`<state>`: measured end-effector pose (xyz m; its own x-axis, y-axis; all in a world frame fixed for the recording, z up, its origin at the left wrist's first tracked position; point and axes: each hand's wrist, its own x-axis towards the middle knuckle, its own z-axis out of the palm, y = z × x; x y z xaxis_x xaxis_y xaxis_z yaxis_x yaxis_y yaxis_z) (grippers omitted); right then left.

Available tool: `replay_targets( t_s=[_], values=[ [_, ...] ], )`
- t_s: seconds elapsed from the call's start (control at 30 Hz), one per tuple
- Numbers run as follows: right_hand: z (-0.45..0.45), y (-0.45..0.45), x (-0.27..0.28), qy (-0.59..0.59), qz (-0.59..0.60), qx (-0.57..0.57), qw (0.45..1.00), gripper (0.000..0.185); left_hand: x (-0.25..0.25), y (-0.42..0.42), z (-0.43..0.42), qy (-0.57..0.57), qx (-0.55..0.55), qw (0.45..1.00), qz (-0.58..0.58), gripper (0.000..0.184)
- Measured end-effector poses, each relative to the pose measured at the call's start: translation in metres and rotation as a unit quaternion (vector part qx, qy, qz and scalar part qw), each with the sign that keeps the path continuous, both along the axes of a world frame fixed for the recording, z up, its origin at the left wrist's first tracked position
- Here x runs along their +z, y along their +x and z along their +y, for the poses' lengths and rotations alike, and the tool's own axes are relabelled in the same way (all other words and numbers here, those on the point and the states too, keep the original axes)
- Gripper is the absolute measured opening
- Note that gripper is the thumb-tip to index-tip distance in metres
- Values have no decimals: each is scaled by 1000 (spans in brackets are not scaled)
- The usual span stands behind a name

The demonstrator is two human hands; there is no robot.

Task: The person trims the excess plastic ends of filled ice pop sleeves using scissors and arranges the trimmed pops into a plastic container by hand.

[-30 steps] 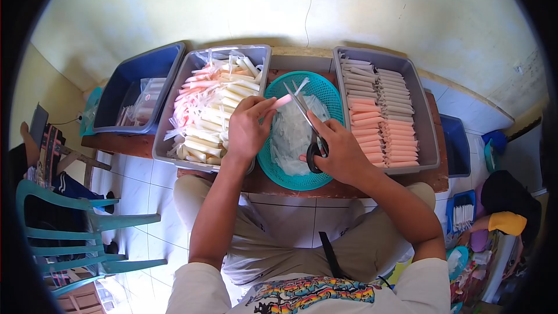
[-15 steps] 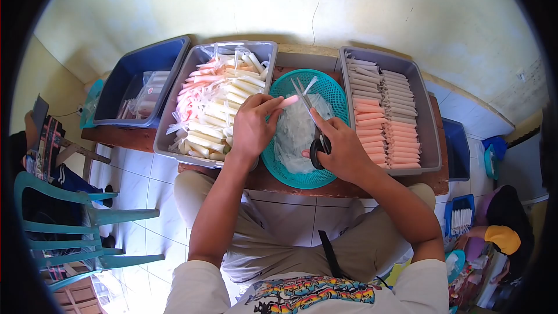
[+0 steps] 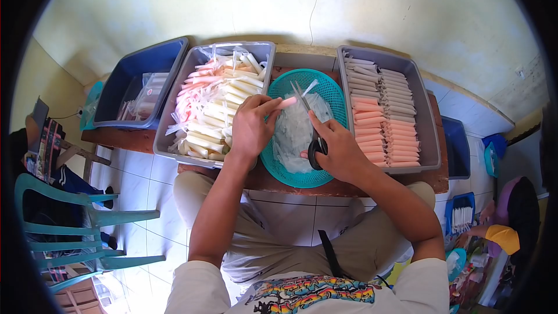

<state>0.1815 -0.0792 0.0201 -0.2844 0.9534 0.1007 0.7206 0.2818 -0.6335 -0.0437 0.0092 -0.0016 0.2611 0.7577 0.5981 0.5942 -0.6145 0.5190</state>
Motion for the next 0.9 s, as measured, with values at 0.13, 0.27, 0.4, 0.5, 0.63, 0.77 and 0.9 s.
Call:
replay_targets(
  t_s=[0.13, 0.27, 0.4, 0.5, 0.63, 0.77, 0.9],
  values=[
    [0, -1, -4, -2, 10, 5, 1000, 89, 1, 0, 0, -5, 6, 1000, 7, 38],
    [1, -1, -7, -13, 18, 7, 1000, 89, 2, -1, -2, -6, 7, 1000, 15, 38],
    [2, -1, -4, -24, 23, 5, 999, 87, 1, -2, -1, -6, 8, 1000, 14, 39],
    [3, 0, -11, 12, 22, -18, 1000, 91, 1, -3, -1, -8, 8, 1000, 7, 39],
    [5, 1, -13, 7, 6, -32, 999, 91, 3, -2, -2, -8, 8, 1000, 7, 40],
    [6, 0, -8, 12, -2, -29, 1000, 92, 6, -2, -3, -5, 6, 1000, 3, 36],
    [10, -5, -6, -17, 1, -53, 998, 93, -3, -4, 4, 8, 23, 1000, -7, 30]
  ],
)
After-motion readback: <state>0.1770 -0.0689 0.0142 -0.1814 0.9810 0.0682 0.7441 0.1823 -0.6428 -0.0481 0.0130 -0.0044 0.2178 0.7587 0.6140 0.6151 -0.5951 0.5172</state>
